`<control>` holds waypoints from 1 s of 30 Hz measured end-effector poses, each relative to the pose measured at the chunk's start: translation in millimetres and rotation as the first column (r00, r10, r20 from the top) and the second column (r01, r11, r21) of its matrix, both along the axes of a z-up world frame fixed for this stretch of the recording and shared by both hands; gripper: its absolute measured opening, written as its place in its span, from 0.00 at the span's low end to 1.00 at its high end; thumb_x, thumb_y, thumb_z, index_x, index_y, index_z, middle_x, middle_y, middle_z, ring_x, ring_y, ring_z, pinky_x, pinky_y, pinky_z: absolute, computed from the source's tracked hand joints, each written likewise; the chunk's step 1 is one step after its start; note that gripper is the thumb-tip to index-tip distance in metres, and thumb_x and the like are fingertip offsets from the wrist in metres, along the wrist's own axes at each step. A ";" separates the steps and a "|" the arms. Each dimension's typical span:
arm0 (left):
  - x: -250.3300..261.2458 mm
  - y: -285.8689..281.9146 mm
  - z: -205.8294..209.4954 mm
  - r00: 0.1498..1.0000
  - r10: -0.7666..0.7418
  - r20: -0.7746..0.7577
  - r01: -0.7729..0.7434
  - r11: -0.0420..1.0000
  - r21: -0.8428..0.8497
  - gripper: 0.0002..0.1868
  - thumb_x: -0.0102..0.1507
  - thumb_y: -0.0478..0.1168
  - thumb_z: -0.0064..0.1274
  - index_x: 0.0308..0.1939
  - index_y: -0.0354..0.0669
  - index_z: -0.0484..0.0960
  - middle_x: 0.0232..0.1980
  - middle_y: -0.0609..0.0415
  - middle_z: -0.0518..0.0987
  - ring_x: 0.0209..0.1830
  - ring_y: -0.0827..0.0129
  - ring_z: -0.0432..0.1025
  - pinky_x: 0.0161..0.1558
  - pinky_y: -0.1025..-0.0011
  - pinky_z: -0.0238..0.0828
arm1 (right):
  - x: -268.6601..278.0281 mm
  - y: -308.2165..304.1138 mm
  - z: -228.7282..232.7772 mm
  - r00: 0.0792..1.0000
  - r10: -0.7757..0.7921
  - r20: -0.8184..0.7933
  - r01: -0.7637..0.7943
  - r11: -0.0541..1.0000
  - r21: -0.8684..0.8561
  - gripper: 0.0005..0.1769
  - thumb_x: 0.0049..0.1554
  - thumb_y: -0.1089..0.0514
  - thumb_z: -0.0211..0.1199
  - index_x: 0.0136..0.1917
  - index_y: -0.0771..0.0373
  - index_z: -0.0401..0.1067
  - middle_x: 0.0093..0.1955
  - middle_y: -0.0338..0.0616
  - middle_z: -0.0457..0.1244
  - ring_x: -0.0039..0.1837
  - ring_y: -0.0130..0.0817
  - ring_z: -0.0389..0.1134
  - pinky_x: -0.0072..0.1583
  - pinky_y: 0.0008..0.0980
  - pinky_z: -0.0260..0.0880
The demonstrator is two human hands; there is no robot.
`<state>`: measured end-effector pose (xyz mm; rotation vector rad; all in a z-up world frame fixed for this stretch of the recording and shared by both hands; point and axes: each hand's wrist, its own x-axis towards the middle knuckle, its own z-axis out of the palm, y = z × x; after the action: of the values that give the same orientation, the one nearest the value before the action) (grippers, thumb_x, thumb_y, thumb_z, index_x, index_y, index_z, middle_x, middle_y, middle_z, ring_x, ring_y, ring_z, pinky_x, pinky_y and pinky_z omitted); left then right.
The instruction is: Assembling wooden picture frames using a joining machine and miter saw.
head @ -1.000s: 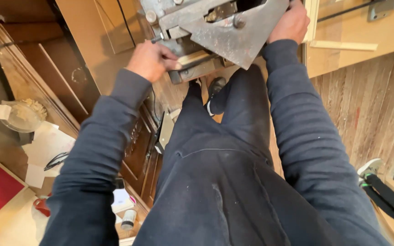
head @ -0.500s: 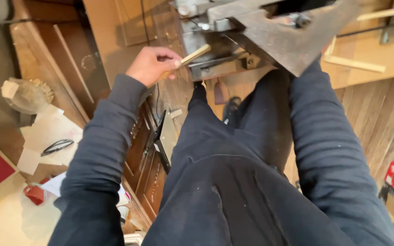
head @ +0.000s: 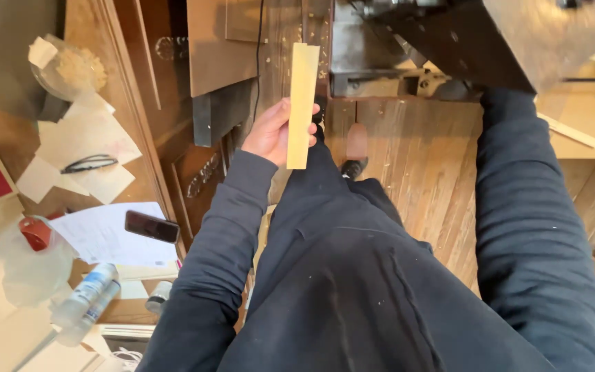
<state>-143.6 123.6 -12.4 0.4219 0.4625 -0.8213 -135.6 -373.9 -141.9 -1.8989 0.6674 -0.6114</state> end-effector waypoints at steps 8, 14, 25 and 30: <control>-65.9 -55.2 0.4 0.994 -0.111 -0.001 0.110 0.989 -0.096 0.20 0.74 0.49 0.49 0.61 0.36 0.72 0.60 0.43 0.77 0.47 0.56 0.75 0.47 0.56 0.76 | -115.2 107.6 133.9 0.966 0.259 -0.015 -0.240 0.915 0.325 0.04 0.70 0.59 0.56 0.55 0.62 0.66 0.52 0.39 0.68 0.47 0.24 0.68 0.46 0.25 0.68; -126.1 -119.6 16.9 0.947 -0.313 0.076 0.321 0.940 -0.117 0.23 0.74 0.49 0.50 0.65 0.36 0.72 0.59 0.44 0.79 0.46 0.58 0.77 0.46 0.59 0.78 | -193.1 164.9 163.8 0.862 0.503 -0.053 -0.300 0.593 0.747 0.18 0.66 0.58 0.60 0.67 0.67 0.71 0.54 0.39 0.70 0.52 0.22 0.70 0.53 0.23 0.73; -211.3 -183.5 23.9 0.873 -0.472 0.121 0.476 0.879 -0.009 0.26 0.75 0.50 0.45 0.71 0.37 0.71 0.60 0.45 0.81 0.45 0.61 0.80 0.46 0.62 0.79 | -284.4 116.5 183.7 0.905 0.425 -0.002 -0.272 0.582 0.766 0.13 0.65 0.58 0.65 0.57 0.70 0.77 0.48 0.42 0.70 0.46 0.23 0.70 0.49 0.24 0.72; -222.6 -189.4 34.3 0.873 -0.472 0.119 0.473 0.881 0.026 0.25 0.75 0.49 0.44 0.71 0.38 0.71 0.60 0.45 0.81 0.45 0.60 0.80 0.45 0.62 0.80 | -295.4 109.3 182.7 0.905 0.423 0.039 -0.282 0.530 0.800 0.13 0.66 0.58 0.64 0.57 0.71 0.76 0.48 0.42 0.70 0.46 0.23 0.70 0.49 0.24 0.72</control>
<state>-366.2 -65.8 22.0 0.5914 0.2414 -1.2635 -431.0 -264.5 40.7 -1.1558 0.4967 0.1383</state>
